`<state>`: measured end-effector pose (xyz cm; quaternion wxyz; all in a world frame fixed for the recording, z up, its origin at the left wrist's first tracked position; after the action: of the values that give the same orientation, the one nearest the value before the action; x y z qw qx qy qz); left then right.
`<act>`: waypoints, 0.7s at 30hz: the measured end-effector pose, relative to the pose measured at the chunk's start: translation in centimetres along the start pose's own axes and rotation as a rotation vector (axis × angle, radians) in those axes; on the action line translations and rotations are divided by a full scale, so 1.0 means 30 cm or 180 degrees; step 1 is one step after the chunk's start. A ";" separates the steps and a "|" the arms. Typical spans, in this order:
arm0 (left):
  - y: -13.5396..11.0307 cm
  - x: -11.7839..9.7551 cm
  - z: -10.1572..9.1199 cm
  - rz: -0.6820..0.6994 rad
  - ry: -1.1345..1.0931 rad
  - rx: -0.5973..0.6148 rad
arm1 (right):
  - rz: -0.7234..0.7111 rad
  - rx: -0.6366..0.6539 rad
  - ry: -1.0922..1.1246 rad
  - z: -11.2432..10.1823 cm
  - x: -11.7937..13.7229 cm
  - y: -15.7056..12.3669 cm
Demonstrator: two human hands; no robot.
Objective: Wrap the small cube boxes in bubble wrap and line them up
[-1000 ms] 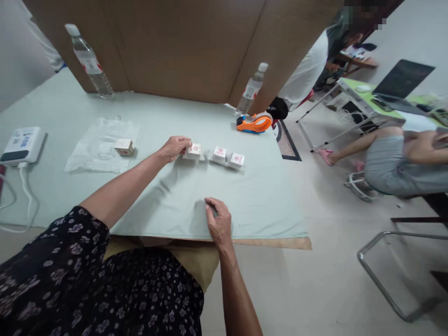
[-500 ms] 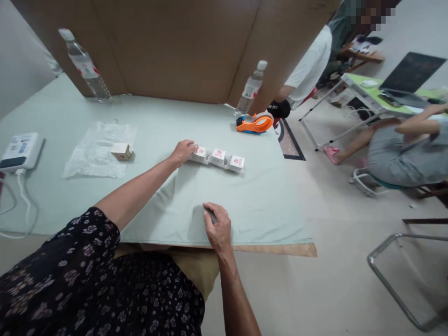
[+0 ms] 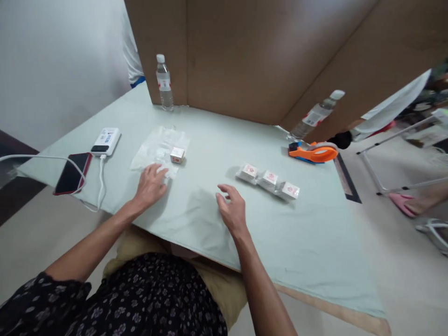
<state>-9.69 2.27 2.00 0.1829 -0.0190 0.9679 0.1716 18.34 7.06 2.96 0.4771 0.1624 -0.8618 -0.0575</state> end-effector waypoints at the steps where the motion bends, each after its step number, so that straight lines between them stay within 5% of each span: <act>1: 0.009 0.056 -0.017 -0.0104 0.0171 -0.0027 | -0.0091 0.0115 -0.0001 0.053 0.018 0.074; 4: 0.059 0.161 -0.033 -0.0086 0.0444 0.0007 | -0.0277 0.0438 -0.0119 0.228 0.065 0.281; 7: 0.107 0.192 -0.017 0.0133 0.0436 0.0050 | -0.0216 0.0680 -0.0361 0.385 0.106 0.430; 11: 0.109 0.172 0.001 0.0293 0.0190 0.0059 | -0.0151 0.0959 -0.0705 0.477 0.137 0.504; 14: 0.050 0.125 0.004 0.0591 0.0024 0.0147 | -0.0225 0.0989 -0.0650 0.431 0.136 0.468; 21: -0.177 -0.043 0.023 0.1665 -0.0296 0.0443 | -0.0339 0.0963 -0.0157 0.152 0.180 0.211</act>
<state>-7.73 -2.53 0.13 0.1775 0.2521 0.9399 0.1467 10.42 10.93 6.46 0.4222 0.2763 -0.8623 0.0437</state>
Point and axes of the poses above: each hand's wrist, its own y-axis towards the middle knuckle, its own z-axis out of the palm, x = y × z, the point moved 1 cm from there along y, towards the middle knuckle, and after that the axes turned 3 degrees about x, right-handed, at the moved point
